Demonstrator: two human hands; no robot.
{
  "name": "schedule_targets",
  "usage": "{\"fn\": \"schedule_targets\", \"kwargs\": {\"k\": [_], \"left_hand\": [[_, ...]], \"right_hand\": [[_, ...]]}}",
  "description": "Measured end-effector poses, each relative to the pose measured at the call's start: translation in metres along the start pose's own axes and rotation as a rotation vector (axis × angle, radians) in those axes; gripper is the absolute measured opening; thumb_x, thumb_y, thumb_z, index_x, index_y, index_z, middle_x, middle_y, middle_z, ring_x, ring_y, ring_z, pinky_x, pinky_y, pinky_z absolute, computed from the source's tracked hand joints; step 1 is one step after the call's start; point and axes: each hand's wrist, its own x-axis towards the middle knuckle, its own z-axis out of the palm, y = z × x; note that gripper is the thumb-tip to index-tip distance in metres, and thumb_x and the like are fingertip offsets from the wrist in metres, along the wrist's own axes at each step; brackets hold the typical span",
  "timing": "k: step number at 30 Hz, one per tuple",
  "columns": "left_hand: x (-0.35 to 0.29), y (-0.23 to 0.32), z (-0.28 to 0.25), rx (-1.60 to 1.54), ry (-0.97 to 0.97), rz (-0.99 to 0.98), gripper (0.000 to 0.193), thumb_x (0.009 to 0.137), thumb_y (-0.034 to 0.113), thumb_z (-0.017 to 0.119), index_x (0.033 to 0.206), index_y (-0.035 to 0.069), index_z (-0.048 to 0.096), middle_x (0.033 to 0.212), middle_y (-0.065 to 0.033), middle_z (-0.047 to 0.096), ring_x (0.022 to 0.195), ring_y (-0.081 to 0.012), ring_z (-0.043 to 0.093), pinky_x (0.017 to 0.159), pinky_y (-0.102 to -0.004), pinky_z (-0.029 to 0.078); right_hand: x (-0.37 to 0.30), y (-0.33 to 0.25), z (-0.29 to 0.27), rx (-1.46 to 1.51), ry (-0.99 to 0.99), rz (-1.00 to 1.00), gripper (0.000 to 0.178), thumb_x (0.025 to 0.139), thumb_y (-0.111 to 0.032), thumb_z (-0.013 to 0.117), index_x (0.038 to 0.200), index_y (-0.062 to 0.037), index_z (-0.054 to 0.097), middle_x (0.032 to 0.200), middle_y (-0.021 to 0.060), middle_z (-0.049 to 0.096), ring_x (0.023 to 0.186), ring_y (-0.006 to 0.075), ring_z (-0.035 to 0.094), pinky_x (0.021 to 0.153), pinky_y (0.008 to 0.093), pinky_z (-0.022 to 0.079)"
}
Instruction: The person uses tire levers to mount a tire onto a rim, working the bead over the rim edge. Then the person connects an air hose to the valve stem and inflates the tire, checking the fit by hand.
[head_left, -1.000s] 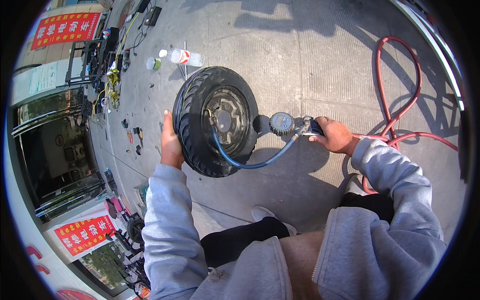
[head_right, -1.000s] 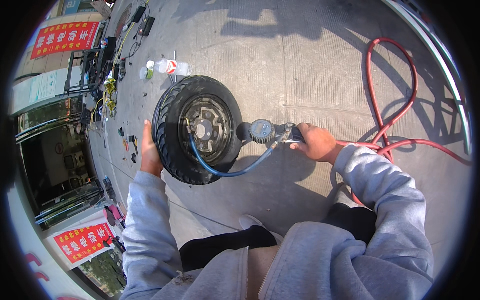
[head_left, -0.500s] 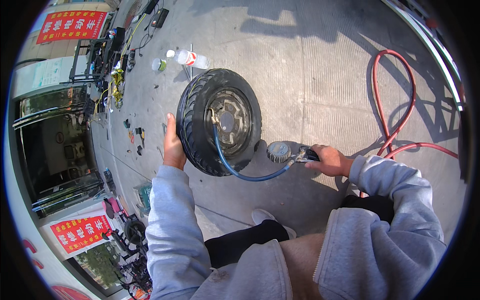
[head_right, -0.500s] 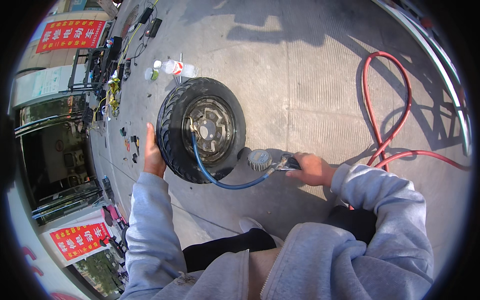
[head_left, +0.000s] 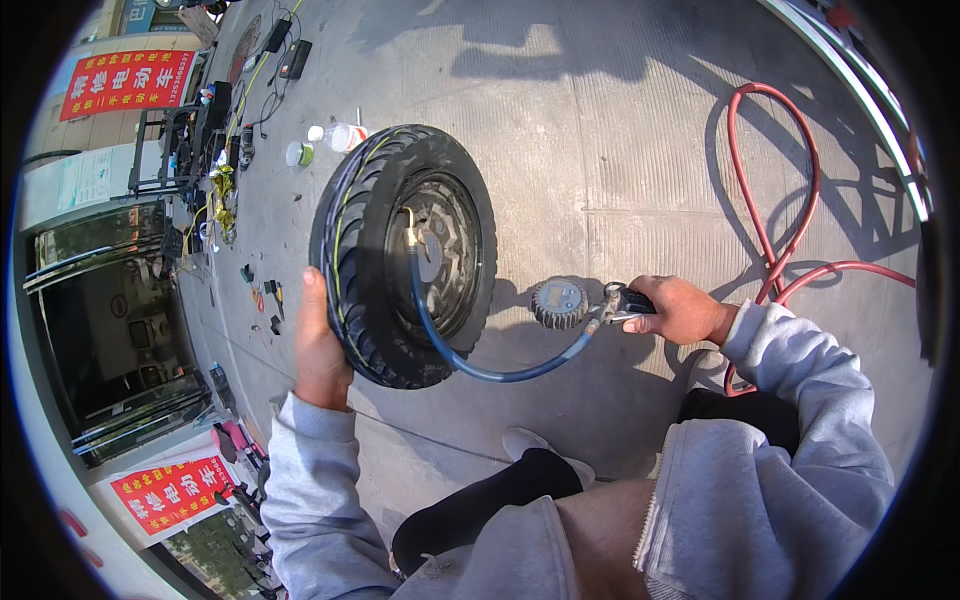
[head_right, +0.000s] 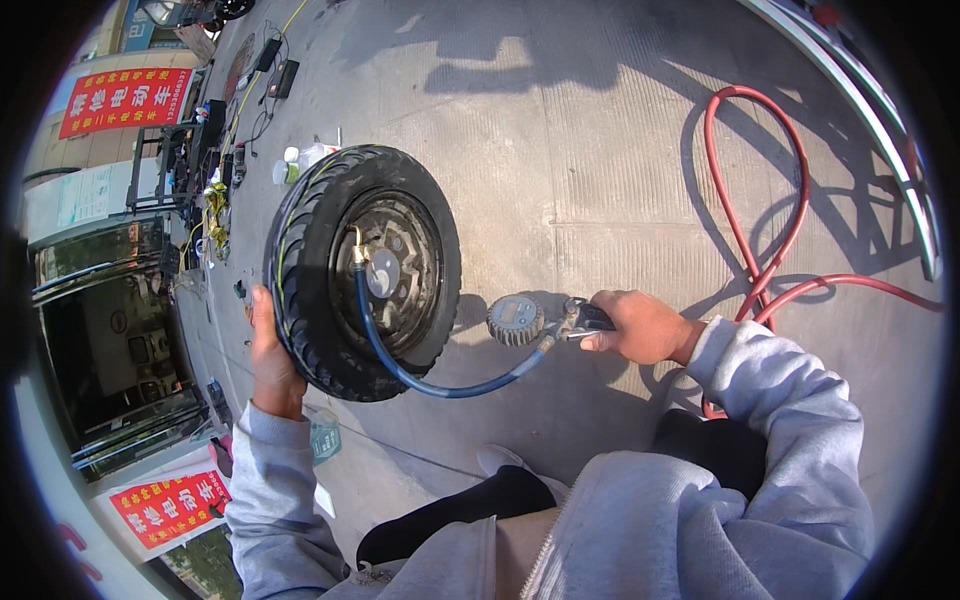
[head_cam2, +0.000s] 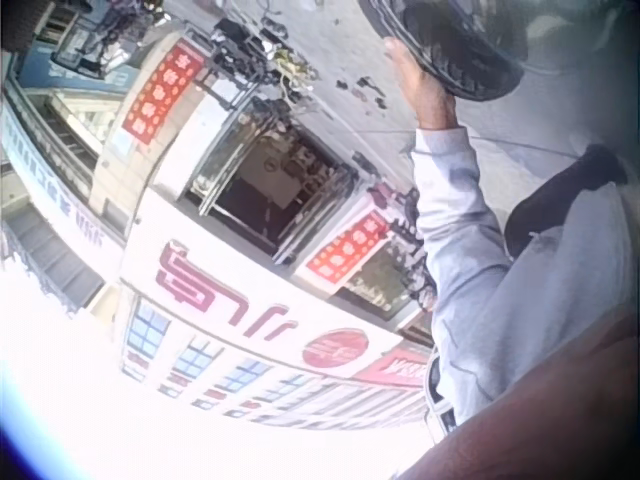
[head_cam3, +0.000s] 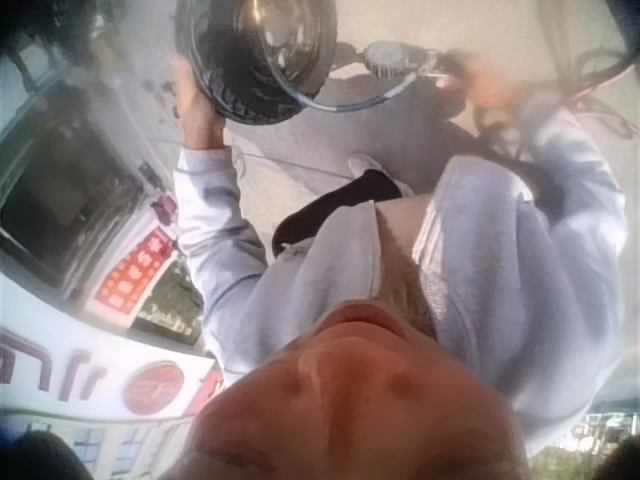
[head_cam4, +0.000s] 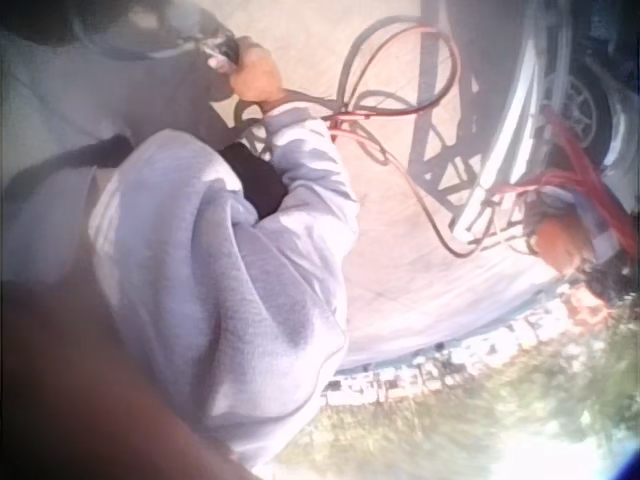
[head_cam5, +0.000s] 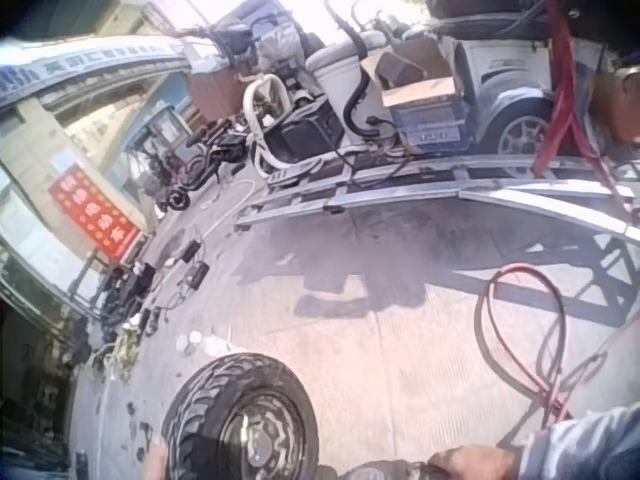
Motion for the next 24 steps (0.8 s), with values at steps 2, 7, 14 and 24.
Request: {"fn": "schedule_targets", "kwargs": {"k": [2, 7, 14, 24], "left_hand": [[-0.035, 0.051, 0.017, -0.126, 0.117, -0.052, 0.065, 0.103, 0.054, 0.042, 0.142, 0.002, 0.049, 0.135, -0.0136, 0.061, 0.118, -0.0271, 0.062, 0.102, -0.0399, 0.05], [-0.029, 0.046, 0.039, -0.121, 0.252, -0.21, 0.066, 0.103, 0.055, 0.04, 0.143, 0.002, 0.048, 0.139, -0.0131, 0.058, 0.123, -0.0268, 0.059, 0.11, -0.04, 0.043], [0.042, -0.06, -0.007, -0.208, 0.057, -0.185, 0.058, 0.106, 0.049, 0.036, 0.139, 0.004, 0.053, 0.134, -0.0126, 0.062, 0.119, -0.0242, 0.062, 0.106, -0.0377, 0.047], [0.034, -0.049, -0.028, -0.226, -0.107, -0.091, 0.07, 0.103, 0.056, 0.039, 0.143, -0.001, 0.044, 0.137, -0.0168, 0.057, 0.123, -0.0264, 0.058, 0.106, -0.038, 0.045]], "right_hand": [[-0.008, -0.004, -0.015, 0.041, -0.037, -0.034, 0.055, 0.086, -0.038, 0.074, 0.114, 0.006, 0.059, 0.098, 0.0259, 0.066, 0.095, 0.0436, 0.064, 0.082, 0.0473, 0.05], [-0.005, 0.003, -0.019, 0.124, -0.082, -0.109, 0.059, 0.083, -0.04, 0.076, 0.117, 0.0047, 0.058, 0.1, 0.0257, 0.065, 0.097, 0.0435, 0.064, 0.083, 0.0471, 0.05], [0.012, 0.024, 0.013, -0.037, -0.195, 0.042, 0.066, 0.078, -0.044, 0.078, 0.116, 0.0052, 0.056, 0.103, 0.0274, 0.063, 0.098, 0.0442, 0.062, 0.086, 0.0476, 0.05], [0.008, 0.036, 0.024, 0.005, 0.028, -0.052, 0.043, 0.078, -0.032, 0.079, 0.097, 0.0044, 0.063, 0.085, 0.0266, 0.067, 0.084, 0.0443, 0.066, 0.073, 0.0486, 0.052]]}}
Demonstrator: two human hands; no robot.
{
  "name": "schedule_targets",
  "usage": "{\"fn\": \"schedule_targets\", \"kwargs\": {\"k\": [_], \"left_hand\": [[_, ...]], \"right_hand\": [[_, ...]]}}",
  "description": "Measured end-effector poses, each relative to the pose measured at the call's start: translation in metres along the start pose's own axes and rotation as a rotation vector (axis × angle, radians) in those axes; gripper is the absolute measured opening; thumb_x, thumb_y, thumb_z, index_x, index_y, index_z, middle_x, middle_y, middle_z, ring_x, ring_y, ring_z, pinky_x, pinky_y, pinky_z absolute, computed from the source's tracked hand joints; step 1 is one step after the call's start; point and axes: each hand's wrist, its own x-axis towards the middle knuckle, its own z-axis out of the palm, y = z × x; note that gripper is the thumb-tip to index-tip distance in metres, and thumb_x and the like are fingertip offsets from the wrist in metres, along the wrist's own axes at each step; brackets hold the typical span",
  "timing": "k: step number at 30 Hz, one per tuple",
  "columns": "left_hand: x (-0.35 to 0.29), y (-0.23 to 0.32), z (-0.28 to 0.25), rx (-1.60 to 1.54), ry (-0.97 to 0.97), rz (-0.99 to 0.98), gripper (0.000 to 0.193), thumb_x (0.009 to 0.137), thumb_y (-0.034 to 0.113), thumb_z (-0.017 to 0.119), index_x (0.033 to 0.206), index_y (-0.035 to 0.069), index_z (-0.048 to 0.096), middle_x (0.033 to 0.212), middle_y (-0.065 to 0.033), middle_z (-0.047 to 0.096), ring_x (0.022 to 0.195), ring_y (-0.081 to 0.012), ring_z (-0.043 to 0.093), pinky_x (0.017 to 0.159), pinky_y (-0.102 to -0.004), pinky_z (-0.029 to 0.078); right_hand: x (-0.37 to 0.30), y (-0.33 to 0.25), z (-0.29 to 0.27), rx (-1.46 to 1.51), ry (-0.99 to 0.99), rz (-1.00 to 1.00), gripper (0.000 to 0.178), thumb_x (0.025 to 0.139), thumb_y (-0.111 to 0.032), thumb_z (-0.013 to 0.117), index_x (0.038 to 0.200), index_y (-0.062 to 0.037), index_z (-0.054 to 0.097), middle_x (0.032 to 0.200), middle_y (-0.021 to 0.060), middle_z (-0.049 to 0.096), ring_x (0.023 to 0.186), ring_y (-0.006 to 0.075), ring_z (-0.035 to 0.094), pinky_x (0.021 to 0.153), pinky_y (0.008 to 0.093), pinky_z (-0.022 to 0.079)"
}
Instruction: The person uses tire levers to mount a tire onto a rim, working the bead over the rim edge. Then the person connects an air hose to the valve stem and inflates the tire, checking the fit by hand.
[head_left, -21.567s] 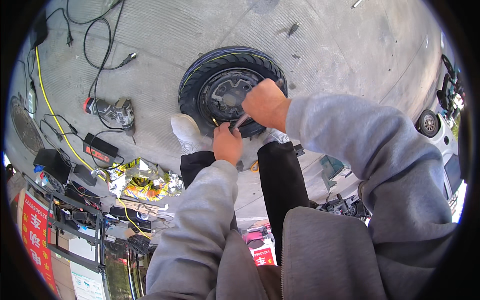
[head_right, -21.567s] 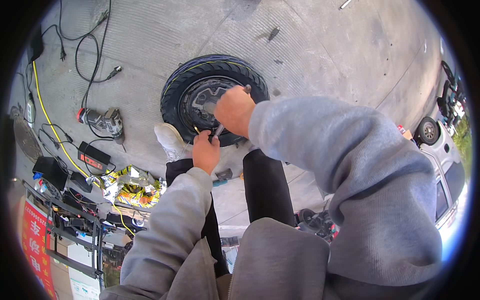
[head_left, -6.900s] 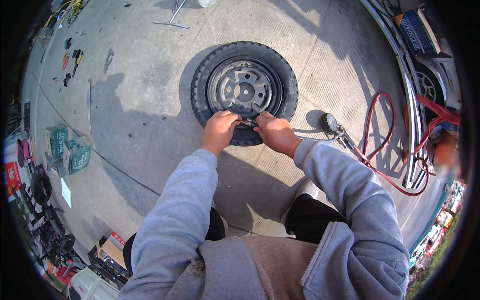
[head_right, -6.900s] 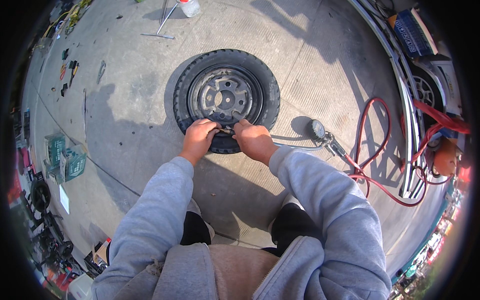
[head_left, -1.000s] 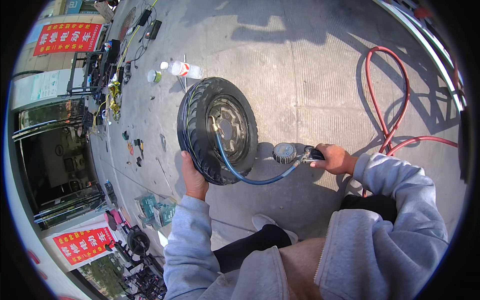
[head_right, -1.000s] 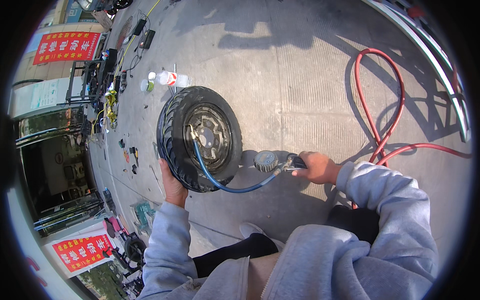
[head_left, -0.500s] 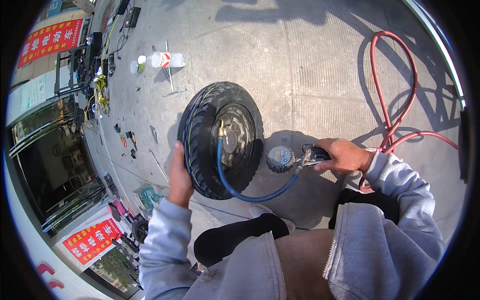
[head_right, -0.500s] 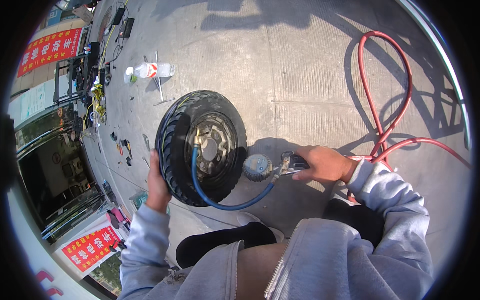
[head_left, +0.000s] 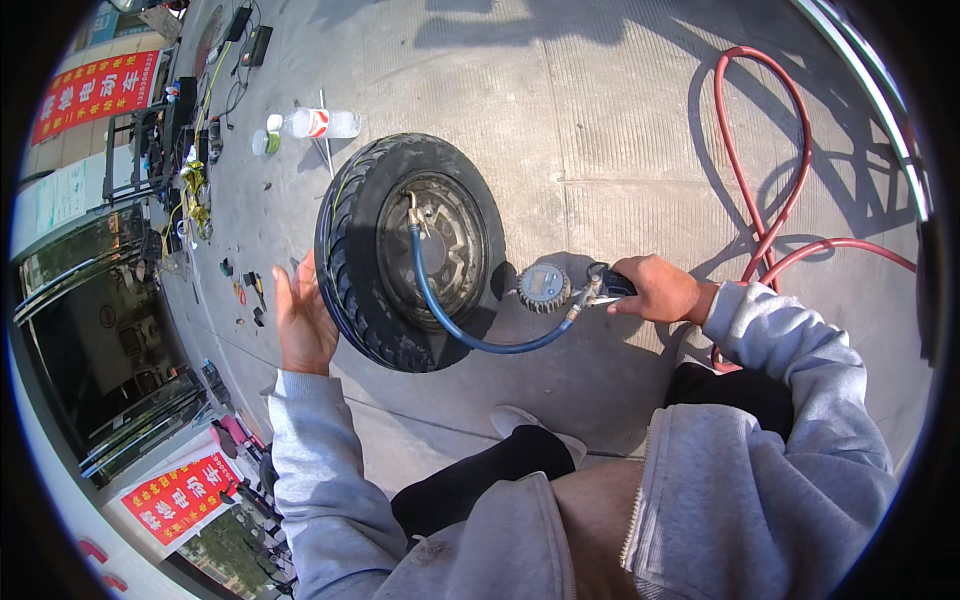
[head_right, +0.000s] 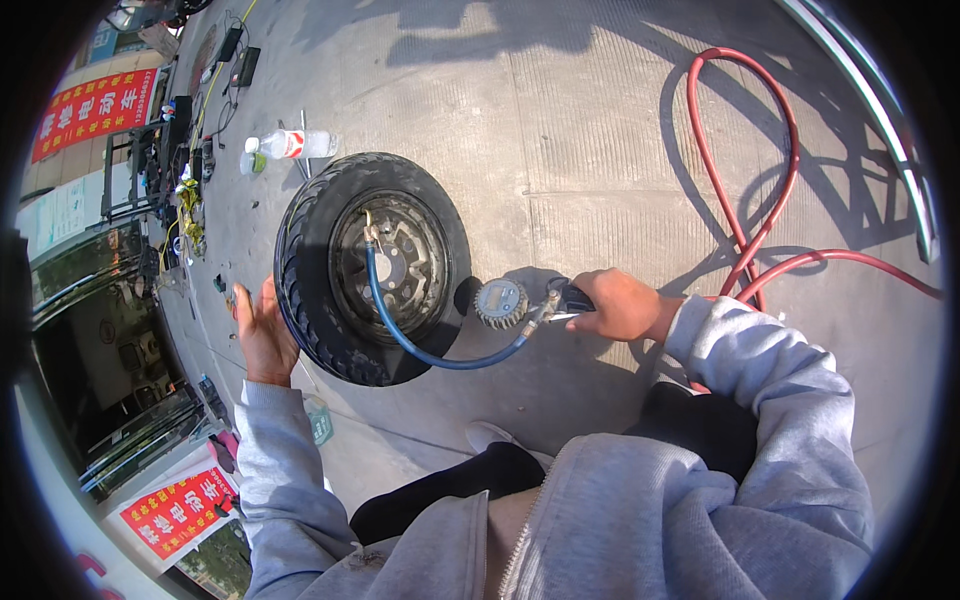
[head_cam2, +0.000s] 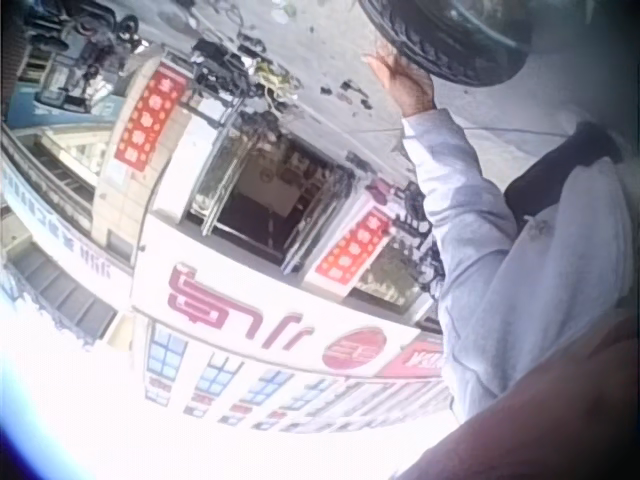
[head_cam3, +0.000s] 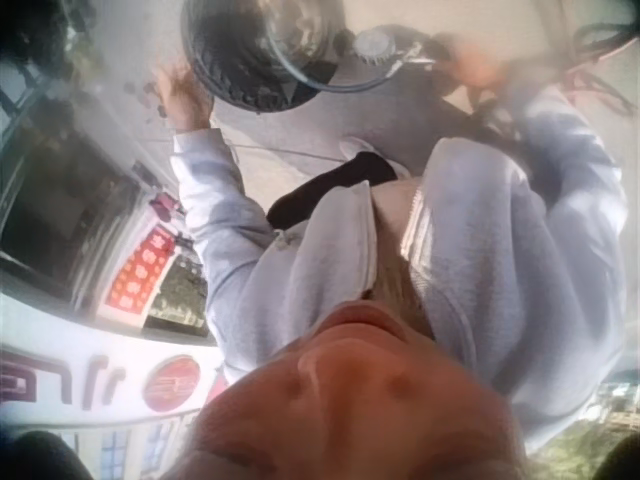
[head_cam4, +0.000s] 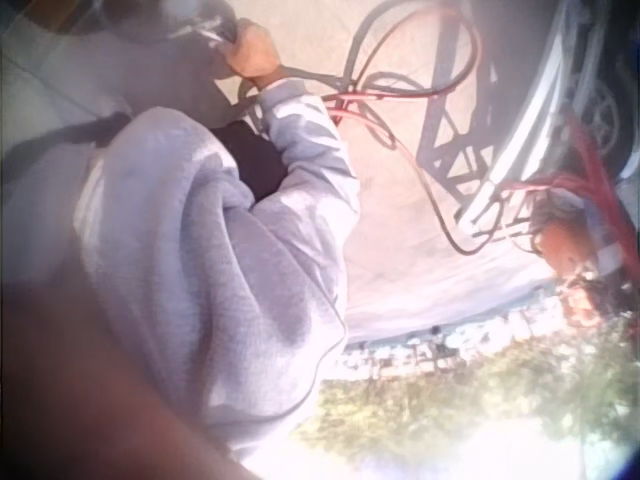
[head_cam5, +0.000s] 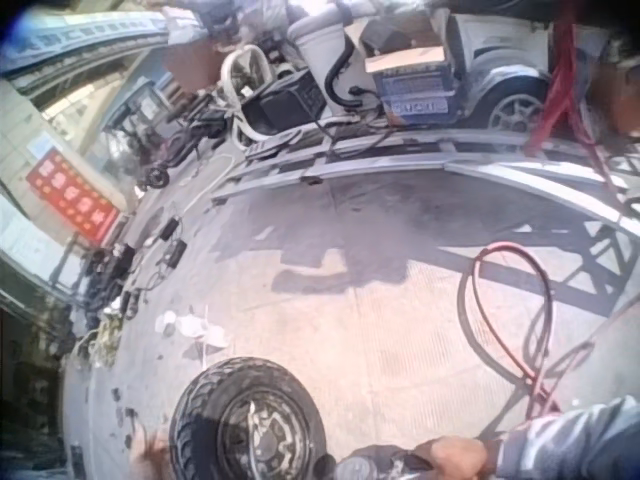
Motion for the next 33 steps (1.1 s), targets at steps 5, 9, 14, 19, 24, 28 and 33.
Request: {"fn": "schedule_targets", "kwargs": {"k": [5, 9, 14, 19, 24, 28, 33], "left_hand": [[-0.057, -0.083, 0.003, 0.391, 0.274, 0.368, 0.093, 0.085, 0.036, 0.075, 0.154, -0.001, 0.023, 0.148, -0.012, 0.04, 0.133, -0.0228, 0.043, 0.113, -0.0365, 0.033], [-0.027, -0.066, 0.01, 0.289, 0.27, 0.421, 0.079, 0.085, 0.026, 0.076, 0.147, -0.002, 0.035, 0.136, -0.0124, 0.052, 0.116, -0.0196, 0.054, 0.106, -0.0339, 0.04], [-0.035, 0.055, 0.072, 0.361, 0.193, 0.114, 0.064, 0.091, 0.023, 0.066, 0.144, -0.001, 0.041, 0.128, -0.014, 0.06, 0.106, -0.0222, 0.063, 0.097, -0.035, 0.049], [-0.056, 0.079, 0.117, 0.08, 0.544, -0.001, 0.061, 0.093, 0.025, 0.057, 0.146, -0.001, 0.04, 0.138, -0.0187, 0.056, 0.124, -0.0298, 0.058, 0.104, -0.0389, 0.047], [0.011, -0.012, 0.04, 0.266, 0.269, 0.057, 0.053, 0.095, 0.03, 0.063, 0.134, -0.005, 0.052, 0.121, -0.0126, 0.065, 0.106, -0.0191, 0.061, 0.098, -0.03, 0.045], [0.021, -0.019, -0.005, 0.295, 0.351, 0.046, 0.045, 0.097, 0.031, 0.062, 0.126, -0.004, 0.057, 0.114, -0.0105, 0.066, 0.098, -0.0158, 0.063, 0.09, -0.0279, 0.048], [0.022, -0.002, 0.016, 0.162, 0.207, 0.067, 0.047, 0.103, 0.039, 0.05, 0.129, 0.0, 0.055, 0.117, -0.0106, 0.065, 0.1, -0.0172, 0.065, 0.093, -0.0299, 0.05]], "right_hand": [[-0.006, 0.003, 0.001, -0.022, 0.0, 0.034, 0.043, 0.079, -0.031, 0.08, 0.095, 0.0051, 0.062, 0.085, 0.0253, 0.065, 0.084, 0.044, 0.065, 0.073, 0.0462, 0.051], [-0.006, -0.019, -0.013, -0.02, -0.01, 0.053, 0.044, 0.08, -0.031, 0.08, 0.098, 0.0056, 0.063, 0.085, 0.0251, 0.066, 0.083, 0.0423, 0.066, 0.073, 0.0454, 0.051], [-0.024, -0.051, -0.058, 0.081, -0.017, 0.013, 0.043, 0.081, -0.028, 0.081, 0.1, 0.0061, 0.064, 0.083, 0.0236, 0.066, 0.079, 0.04, 0.066, 0.071, 0.0431, 0.051], [-0.025, -0.051, -0.066, 0.209, -0.147, -0.005, 0.044, 0.079, -0.026, 0.082, 0.103, 0.0055, 0.064, 0.086, 0.0216, 0.067, 0.079, 0.0364, 0.067, 0.07, 0.0416, 0.051], [-0.004, -0.023, -0.041, 0.021, -0.154, 0.112, 0.047, 0.08, -0.034, 0.079, 0.102, 0.0043, 0.063, 0.085, 0.0262, 0.066, 0.083, 0.042, 0.067, 0.074, 0.0448, 0.052], [0.002, -0.016, -0.023, 0.058, -0.143, 0.094, 0.058, 0.079, -0.042, 0.077, 0.104, 0.0082, 0.061, 0.09, 0.0284, 0.066, 0.088, 0.0438, 0.066, 0.078, 0.0465, 0.051], [-0.002, -0.014, -0.018, -0.019, -0.14, 0.108, 0.058, 0.078, -0.038, 0.082, 0.105, 0.0072, 0.059, 0.089, 0.0259, 0.064, 0.085, 0.0395, 0.066, 0.076, 0.0447, 0.051]]}}
